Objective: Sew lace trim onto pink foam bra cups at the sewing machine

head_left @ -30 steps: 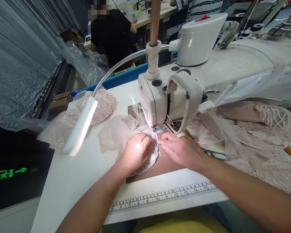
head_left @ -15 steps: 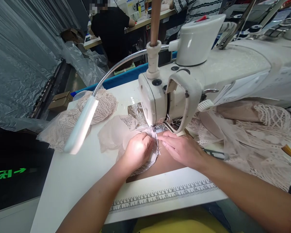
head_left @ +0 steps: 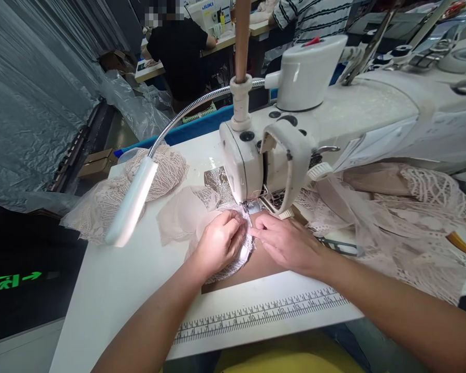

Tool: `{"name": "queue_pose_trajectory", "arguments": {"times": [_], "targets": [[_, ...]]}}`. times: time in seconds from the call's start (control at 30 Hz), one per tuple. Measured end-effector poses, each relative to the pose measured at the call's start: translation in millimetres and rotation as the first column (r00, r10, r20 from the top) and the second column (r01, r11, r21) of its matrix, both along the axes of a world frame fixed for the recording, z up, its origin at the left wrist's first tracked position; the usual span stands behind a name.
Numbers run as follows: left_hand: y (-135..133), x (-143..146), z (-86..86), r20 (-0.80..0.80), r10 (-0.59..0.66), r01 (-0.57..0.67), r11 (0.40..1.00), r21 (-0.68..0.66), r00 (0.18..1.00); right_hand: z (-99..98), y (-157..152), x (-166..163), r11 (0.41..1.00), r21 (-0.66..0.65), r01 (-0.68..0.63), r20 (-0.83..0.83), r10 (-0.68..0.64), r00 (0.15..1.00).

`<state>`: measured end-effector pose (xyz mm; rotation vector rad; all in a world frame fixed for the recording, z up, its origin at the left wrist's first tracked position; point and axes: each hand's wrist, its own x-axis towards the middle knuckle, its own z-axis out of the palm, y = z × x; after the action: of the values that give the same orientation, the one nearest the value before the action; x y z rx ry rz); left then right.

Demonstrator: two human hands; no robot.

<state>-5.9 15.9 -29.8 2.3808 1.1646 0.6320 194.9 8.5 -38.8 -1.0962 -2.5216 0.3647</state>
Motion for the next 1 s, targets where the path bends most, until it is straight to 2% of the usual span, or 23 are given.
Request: {"name": "queue_pose_trajectory", "arguments": {"times": [0.13, 0.33, 0.63, 0.8, 0.87, 0.9, 0.93, 1.0], "targets": [[-1.3, 3.9, -3.1, -0.085, -0.062, 0.071, 0.991, 0.111, 0.994, -4.2, 0.7, 1.0, 1.0, 0.017, -0.021, -0.043, 0.022, 0.999], [-5.0, 9.4, -3.2, -0.205, -0.055, 0.095, 0.977, 0.19, 0.977, -8.5, 1.9, 3.2, 0.999, 0.001, -0.04, -0.09, 0.04, 0.995], [-3.5, 11.6, -4.7, -0.245, -0.024, 0.074, 0.978, 0.196, 0.969, -5.6, 1.6, -0.1, 0.997, 0.076, 0.002, -0.033, 0.001, 0.999], [-4.9, -0.5, 7.5, -0.147, -0.045, 0.073, 0.98, 0.186, 0.988, 0.3, -2.2, 0.0, 0.988, 0.152, 0.034, -0.063, -0.024, 0.998], [-5.5, -10.2, 18.7, -0.127, 0.033, -0.004, 0.975, 0.224, 0.991, 2.4, -4.3, -0.4, 0.988, 0.15, 0.027, -0.119, -0.009, 0.993], [-5.7, -15.9, 25.7, -0.148, 0.119, -0.082, 0.968, 0.237, 0.982, 3.3, -5.3, -0.8, 0.991, 0.136, 0.014, -0.142, 0.005, 0.99], [-6.0, -21.9, 33.1, -0.195, 0.229, -0.182, 0.955, 0.234, 0.954, 4.1, -6.2, -1.4, 0.993, 0.117, -0.005, -0.155, 0.024, 0.988], [-6.9, -34.2, 46.9, -0.352, 0.423, -0.392, 0.906, 0.161, 0.835, 5.8, -7.9, -2.8, 0.997, 0.065, -0.045, -0.15, 0.054, 0.987]]}}
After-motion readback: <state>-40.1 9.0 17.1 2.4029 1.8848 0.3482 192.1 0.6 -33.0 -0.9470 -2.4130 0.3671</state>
